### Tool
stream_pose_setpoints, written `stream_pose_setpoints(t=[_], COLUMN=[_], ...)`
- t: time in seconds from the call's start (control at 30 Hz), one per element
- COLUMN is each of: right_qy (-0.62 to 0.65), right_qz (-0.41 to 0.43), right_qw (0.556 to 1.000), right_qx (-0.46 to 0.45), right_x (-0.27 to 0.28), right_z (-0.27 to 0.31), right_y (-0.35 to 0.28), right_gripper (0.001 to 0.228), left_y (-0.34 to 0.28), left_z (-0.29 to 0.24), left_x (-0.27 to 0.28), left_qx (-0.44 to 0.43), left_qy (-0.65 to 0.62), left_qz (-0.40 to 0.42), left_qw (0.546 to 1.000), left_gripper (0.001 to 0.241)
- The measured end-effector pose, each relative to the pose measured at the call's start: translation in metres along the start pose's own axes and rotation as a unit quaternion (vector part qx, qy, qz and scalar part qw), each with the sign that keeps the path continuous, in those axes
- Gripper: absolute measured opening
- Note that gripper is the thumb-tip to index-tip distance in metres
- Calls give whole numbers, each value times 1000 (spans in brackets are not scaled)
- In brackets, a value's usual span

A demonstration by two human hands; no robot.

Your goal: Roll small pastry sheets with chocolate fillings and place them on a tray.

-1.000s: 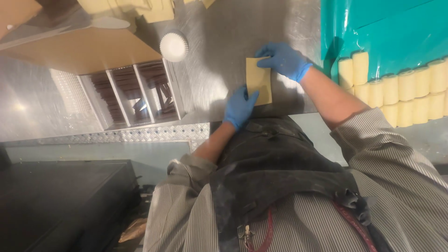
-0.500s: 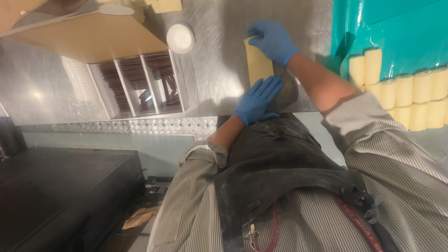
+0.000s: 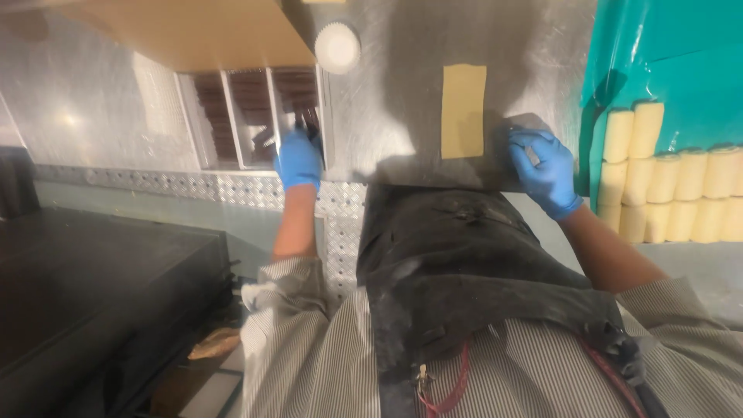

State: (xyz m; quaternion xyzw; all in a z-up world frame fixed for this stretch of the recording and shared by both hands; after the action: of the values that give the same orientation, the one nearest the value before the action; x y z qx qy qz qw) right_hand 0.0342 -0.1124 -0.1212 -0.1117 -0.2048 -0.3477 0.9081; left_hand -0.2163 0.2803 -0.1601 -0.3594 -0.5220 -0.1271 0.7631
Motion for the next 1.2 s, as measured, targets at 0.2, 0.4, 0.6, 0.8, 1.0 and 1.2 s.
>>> stream_pose_setpoints(t=[0.2, 0.4, 0.6, 0.8, 1.0, 1.2], right_qy=[16, 30, 38, 48, 102, 183], right_qz=[-26, -58, -67, -85, -66, 26], right_qw=[1000, 998, 997, 995, 992, 959], right_qx=[-3, 25, 17, 3, -31, -216], right_x=[10, 14, 17, 20, -7, -52], right_z=[10, 14, 15, 25, 69, 26], right_y=[5, 1, -5, -9, 17, 31], right_gripper=[12, 7, 6, 6, 11, 18], left_y=[22, 18, 28, -12, -70, -74], left_z=[1, -5, -8, -2, -136, -218], left_x=[-15, -2, 8, 51, 79, 12], left_qx=[41, 141, 127, 135, 64, 42], left_qy=[11, -91, -34, -138, -769, -799], left_qz=[14, -56, -4, -197, -101, 166], left_qw=[999, 984, 991, 961, 628, 576], left_gripper=[8, 19, 13, 24, 41, 29])
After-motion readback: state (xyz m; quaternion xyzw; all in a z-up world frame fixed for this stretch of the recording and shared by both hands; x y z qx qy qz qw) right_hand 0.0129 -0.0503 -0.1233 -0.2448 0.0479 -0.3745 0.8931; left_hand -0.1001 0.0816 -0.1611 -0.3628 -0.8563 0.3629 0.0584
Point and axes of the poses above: each hand's wrist, its own y-axis towards the middle knuckle, its own x-axis out of the back of the hand, z = x × y, the point moved 3 cm from there along y, towards the middle knuckle, and after that the axes turned 8 degrees about y, right-handed, at the moved point
